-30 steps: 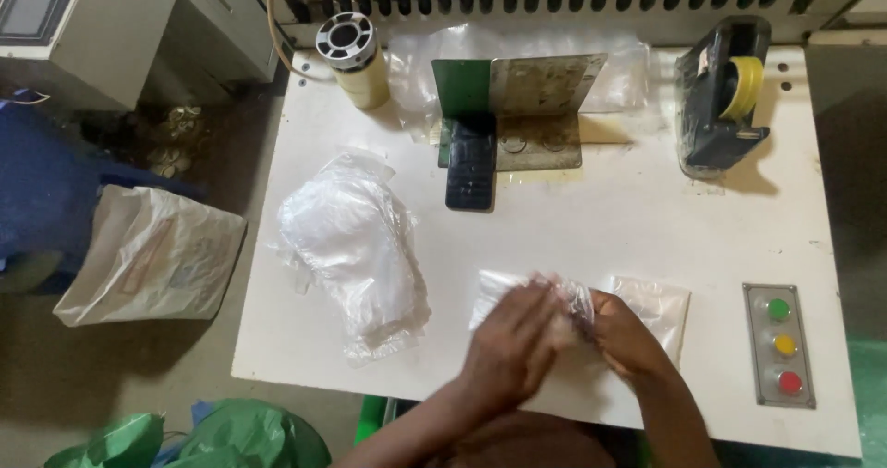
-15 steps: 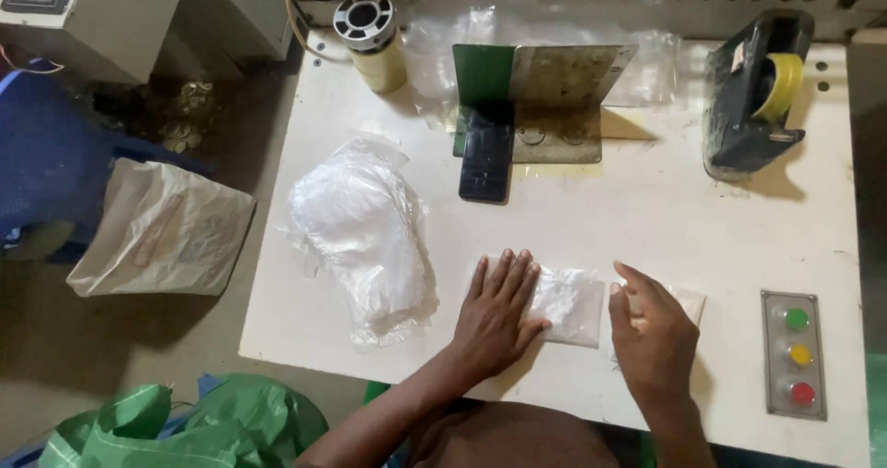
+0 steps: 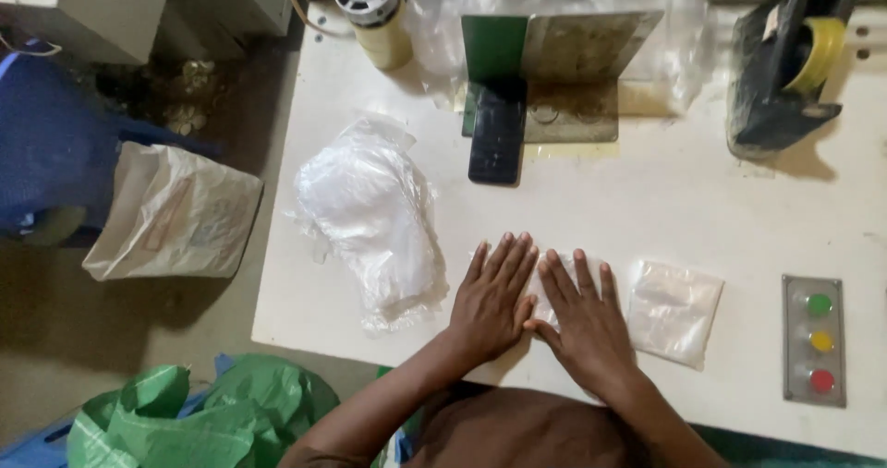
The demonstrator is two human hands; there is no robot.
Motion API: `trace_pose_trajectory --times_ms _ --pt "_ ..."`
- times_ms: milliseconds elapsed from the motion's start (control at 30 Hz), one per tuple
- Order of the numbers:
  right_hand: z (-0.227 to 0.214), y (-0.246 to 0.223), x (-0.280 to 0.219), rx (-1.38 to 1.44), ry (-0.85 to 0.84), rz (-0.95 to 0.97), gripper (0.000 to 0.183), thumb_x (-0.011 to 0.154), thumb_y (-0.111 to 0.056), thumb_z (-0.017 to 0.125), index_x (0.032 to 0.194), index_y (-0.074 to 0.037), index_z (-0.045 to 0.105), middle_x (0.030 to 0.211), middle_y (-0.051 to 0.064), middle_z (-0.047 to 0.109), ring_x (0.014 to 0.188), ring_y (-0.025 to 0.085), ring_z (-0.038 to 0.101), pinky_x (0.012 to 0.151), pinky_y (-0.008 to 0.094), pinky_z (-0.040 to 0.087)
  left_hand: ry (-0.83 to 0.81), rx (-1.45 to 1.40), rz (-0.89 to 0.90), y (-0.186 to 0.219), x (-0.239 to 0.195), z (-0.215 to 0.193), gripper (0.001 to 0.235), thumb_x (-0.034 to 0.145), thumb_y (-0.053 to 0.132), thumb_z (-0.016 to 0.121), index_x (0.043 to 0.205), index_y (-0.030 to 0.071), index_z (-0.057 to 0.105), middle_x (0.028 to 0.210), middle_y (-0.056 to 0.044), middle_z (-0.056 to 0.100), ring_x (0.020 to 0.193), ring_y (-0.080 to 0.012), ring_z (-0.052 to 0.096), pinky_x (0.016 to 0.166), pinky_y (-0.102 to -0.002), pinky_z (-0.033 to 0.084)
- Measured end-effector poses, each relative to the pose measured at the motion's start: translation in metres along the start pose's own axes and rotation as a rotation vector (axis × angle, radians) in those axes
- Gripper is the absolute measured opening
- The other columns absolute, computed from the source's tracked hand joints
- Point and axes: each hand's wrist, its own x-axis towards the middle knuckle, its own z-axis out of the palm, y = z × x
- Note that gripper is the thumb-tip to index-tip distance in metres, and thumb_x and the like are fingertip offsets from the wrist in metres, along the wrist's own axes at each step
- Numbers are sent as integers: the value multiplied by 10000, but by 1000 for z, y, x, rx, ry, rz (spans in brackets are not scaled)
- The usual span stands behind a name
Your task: The person is folding white plastic bags and packing them into clear plastic sleeves at a workbench in a factory setting.
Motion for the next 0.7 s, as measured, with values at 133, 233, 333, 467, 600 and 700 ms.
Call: trace_pose_trajectory --times_ms 133,233,333,467,600,700 --pt "4 26 -1 -76 64 108 874 977 -689 239 1654 -147 124 1748 20 78 1634 284 -11 1299 500 -10 -100 -58 -11 -2 4 -6 614 1092 320 341 1638 59 235 1717 -141 211 1600 -307 159 1291 -487 67" --pt "-8 15 -13 130 54 217 822 1010 -594 356 1625 -57 256 1730 154 182 1600 404 114 1260 543 151 63 -250 16 6 1 -7 500 1042 174 412 1492 -43 393 1295 -230 448 1255 -388 417 1157 -576 284" --pt "-6 -1 -20 304 240 196 524 1029 -283 527 1485 -25 503 1550 162 506 1436 362 463 1094 476 417 -147 140 -185 19 0 -1 470 898 325 680 1269 56 574 976 -76 604 887 -301 538 752 -415 455" --pt "-3 -8 -20 348 166 141 421 1021 -196 536 1409 -33 556 1426 116 562 1310 318 518 1039 445 466 -292 43 -183 20 -2 0 634 907 381 758 1342 40 447 966 -65 646 821 -279 566 665 -410 458" --pt "-22 2 -8 505 100 45 424 1022 -125 529 1430 -11 541 1411 149 579 1336 315 512 1098 429 444 -160 -98 -46 8 1 11 194 899 167 743 887 98 562 914 -80 548 810 -293 509 656 -425 437" --pt "-24 5 -5 578 -3 5 90 967 -90 587 1046 -115 619 1106 40 601 1092 254 565 815 383 470 -19 -156 258 8 -2 15 364 826 -159 619 639 109 456 649 -44 378 671 -220 359 596 -384 280"
